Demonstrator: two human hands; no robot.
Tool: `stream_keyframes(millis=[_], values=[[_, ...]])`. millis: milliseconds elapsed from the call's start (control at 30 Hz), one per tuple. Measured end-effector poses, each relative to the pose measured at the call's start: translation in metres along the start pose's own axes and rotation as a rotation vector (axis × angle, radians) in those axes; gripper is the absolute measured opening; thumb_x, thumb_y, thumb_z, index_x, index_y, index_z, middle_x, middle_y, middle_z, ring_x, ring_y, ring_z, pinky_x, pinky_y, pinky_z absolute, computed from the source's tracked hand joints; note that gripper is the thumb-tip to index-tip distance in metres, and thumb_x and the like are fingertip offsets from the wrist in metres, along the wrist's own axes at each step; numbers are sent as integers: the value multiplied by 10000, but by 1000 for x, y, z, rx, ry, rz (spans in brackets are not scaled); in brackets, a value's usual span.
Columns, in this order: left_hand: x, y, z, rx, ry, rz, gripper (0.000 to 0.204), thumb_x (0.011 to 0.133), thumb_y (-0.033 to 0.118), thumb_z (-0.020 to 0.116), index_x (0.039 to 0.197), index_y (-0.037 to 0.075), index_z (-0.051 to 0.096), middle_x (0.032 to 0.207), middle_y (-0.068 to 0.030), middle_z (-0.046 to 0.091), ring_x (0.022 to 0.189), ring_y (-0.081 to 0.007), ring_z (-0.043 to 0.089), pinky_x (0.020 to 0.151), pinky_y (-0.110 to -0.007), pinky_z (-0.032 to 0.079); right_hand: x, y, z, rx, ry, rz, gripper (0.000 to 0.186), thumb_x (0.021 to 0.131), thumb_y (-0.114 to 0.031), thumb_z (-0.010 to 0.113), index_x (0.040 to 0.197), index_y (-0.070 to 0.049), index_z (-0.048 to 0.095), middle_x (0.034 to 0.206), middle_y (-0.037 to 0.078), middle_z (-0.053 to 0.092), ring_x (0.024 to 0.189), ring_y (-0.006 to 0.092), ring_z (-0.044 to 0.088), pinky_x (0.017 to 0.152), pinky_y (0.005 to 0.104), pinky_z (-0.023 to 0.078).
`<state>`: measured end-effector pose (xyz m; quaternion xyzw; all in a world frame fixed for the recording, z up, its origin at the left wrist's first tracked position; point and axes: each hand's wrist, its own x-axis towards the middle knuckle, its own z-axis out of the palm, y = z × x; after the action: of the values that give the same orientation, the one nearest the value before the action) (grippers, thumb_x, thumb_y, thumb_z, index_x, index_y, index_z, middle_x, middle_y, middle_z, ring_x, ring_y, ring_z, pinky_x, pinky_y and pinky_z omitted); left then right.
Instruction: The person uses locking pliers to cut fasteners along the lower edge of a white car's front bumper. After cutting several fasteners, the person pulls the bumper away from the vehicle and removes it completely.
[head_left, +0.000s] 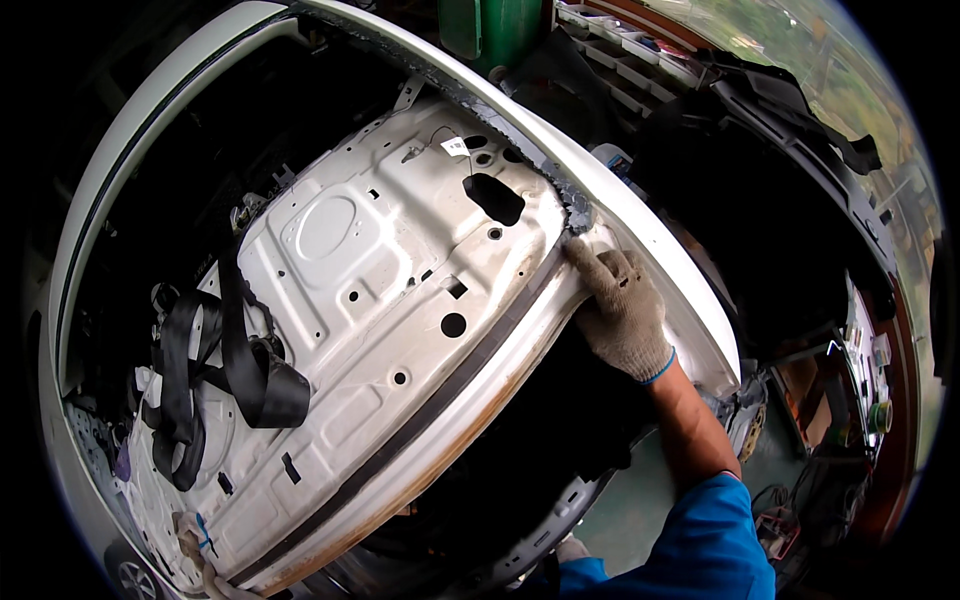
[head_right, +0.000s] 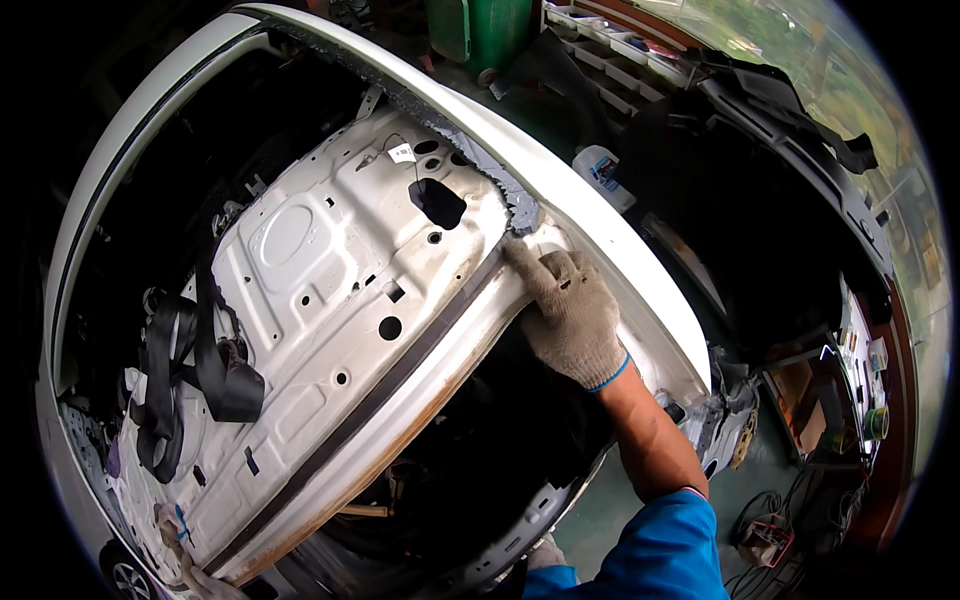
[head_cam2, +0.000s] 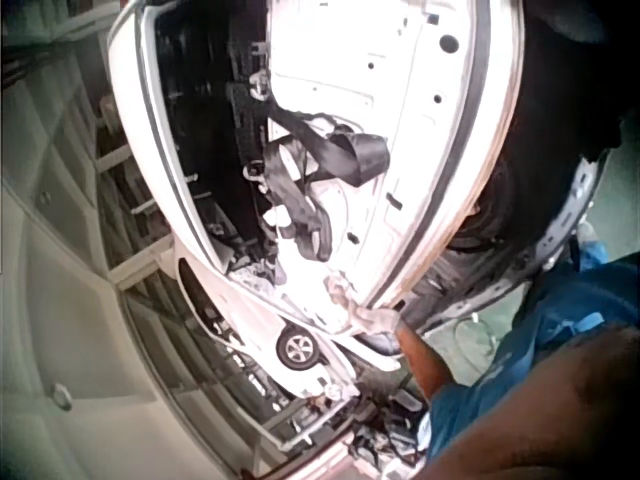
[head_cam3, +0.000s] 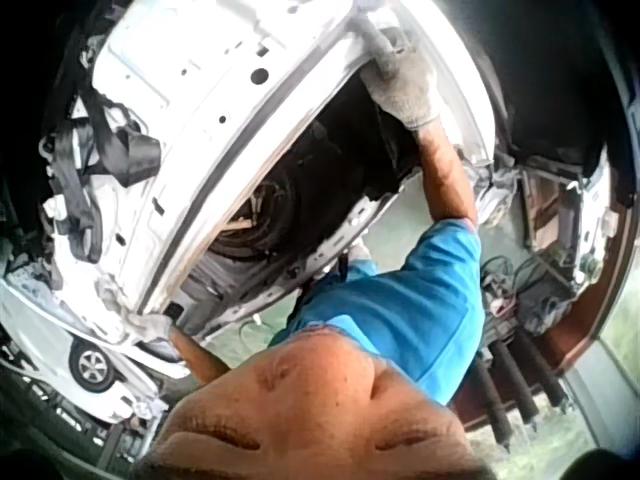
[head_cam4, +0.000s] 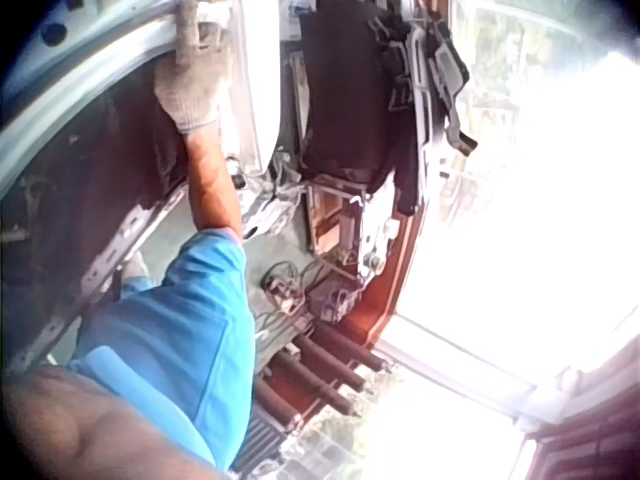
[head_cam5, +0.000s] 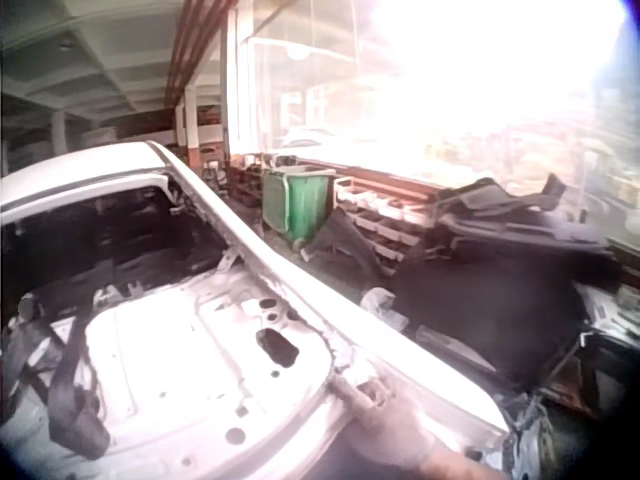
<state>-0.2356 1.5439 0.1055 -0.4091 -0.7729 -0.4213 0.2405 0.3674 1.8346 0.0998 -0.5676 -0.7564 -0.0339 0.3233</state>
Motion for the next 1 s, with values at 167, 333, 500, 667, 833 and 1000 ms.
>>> stream_keyframes(millis=[167,333,500,667,833,1000], values=[[0,8,-1,60,-13,-18,359,1113,239,528,1141,-56,729,1122,-201,734,1044,-336,669,974,-445,543,-5,11,-5,70,54,-250,782,670,-5,749,1419,-211,664,895,58,571,837,299,603,758,431,537],[0,4,-1,98,12,-26,389,1097,303,541,1129,-20,755,1131,-191,745,1058,-341,682,980,-450,544,-7,14,-3,151,92,-253,701,665,-12,758,1347,-152,681,910,73,598,851,315,629,757,448,541],[-1,-15,-3,84,13,-20,384,1089,310,546,1100,-7,763,1132,-186,749,1056,-340,677,972,-464,537,-8,16,-2,162,117,-246,573,634,-39,776,1194,-119,677,989,88,652,939,337,677,803,454,571],[-1,-21,-5,106,18,-11,396,1087,334,542,1083,9,769,1129,-178,754,1038,-344,678,960,-474,536,-11,17,1,178,150,-254,548,622,-3,725,1158,-115,698,1002,98,665,941,342,689,788,458,583],[-2,-7,-3,130,9,-61,411,1086,348,543,1095,4,769,1113,-180,756,1031,-350,685,959,-484,544,-13,19,6,173,157,-248,552,615,-10,731,1155,-122,699,1010,91,663,944,337,688,793,455,584],[-2,-25,0,10,24,-40,418,1086,346,557,1111,-17,763,1113,-192,752,1053,-348,686,966,-489,547,-13,21,7,153,143,-257,592,612,-66,784,1189,-142,679,1027,80,656,964,325,685,808,448,582]])
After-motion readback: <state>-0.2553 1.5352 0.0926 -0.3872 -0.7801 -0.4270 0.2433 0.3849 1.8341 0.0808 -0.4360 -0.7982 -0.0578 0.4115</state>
